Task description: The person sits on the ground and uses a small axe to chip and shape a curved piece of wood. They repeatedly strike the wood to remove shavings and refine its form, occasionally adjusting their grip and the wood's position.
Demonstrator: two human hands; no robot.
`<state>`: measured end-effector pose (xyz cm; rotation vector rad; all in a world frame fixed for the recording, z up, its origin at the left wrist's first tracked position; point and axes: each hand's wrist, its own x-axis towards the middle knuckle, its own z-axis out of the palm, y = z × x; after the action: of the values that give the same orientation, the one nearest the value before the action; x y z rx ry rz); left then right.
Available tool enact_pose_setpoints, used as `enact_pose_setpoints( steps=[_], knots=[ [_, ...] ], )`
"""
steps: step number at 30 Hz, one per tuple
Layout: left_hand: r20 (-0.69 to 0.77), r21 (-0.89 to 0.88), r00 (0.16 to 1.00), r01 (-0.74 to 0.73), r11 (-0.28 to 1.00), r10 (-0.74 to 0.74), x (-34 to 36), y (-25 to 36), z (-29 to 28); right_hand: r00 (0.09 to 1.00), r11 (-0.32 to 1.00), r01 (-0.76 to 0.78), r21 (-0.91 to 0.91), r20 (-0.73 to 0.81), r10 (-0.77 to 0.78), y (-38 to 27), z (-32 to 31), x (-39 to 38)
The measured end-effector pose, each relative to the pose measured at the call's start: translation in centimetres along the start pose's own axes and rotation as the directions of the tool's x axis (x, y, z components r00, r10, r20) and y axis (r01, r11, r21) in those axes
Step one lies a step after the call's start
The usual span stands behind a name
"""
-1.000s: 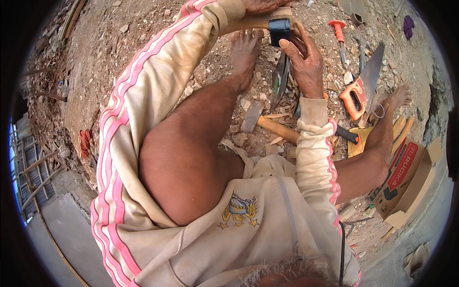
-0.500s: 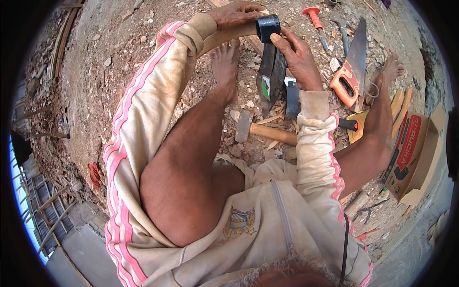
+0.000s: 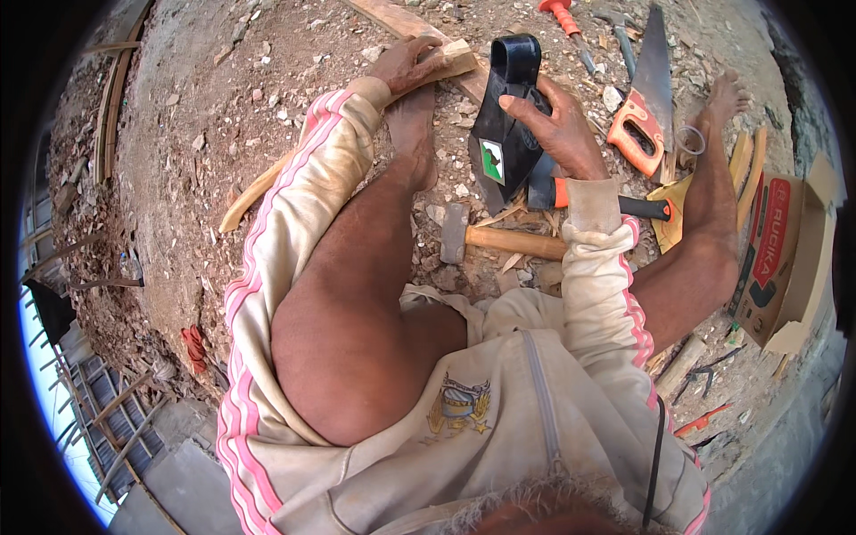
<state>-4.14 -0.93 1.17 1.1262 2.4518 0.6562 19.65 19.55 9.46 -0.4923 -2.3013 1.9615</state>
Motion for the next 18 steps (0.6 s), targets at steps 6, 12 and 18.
enact_pose_setpoints(
  steps=[6,12,18],
  knots=[
    [-0.134,0.197,0.988,0.1,0.975,-0.074,-3.3,-2.4,1.6,0.992,0.966,-0.056,0.253,-0.097,0.083,2.0,1.0,-0.9],
    [-0.173,0.25,0.915,0.398,0.883,-0.363,-4.2,-0.7,0.3,0.937,0.928,-0.129,0.351,-0.263,0.229,7.1,-0.3,0.4],
    [0.001,0.046,0.931,0.363,0.931,-0.364,-5.9,-8.9,-1.0,0.927,0.754,-0.142,0.641,-0.18,0.328,6.2,-5.8,7.4]
  ],
)
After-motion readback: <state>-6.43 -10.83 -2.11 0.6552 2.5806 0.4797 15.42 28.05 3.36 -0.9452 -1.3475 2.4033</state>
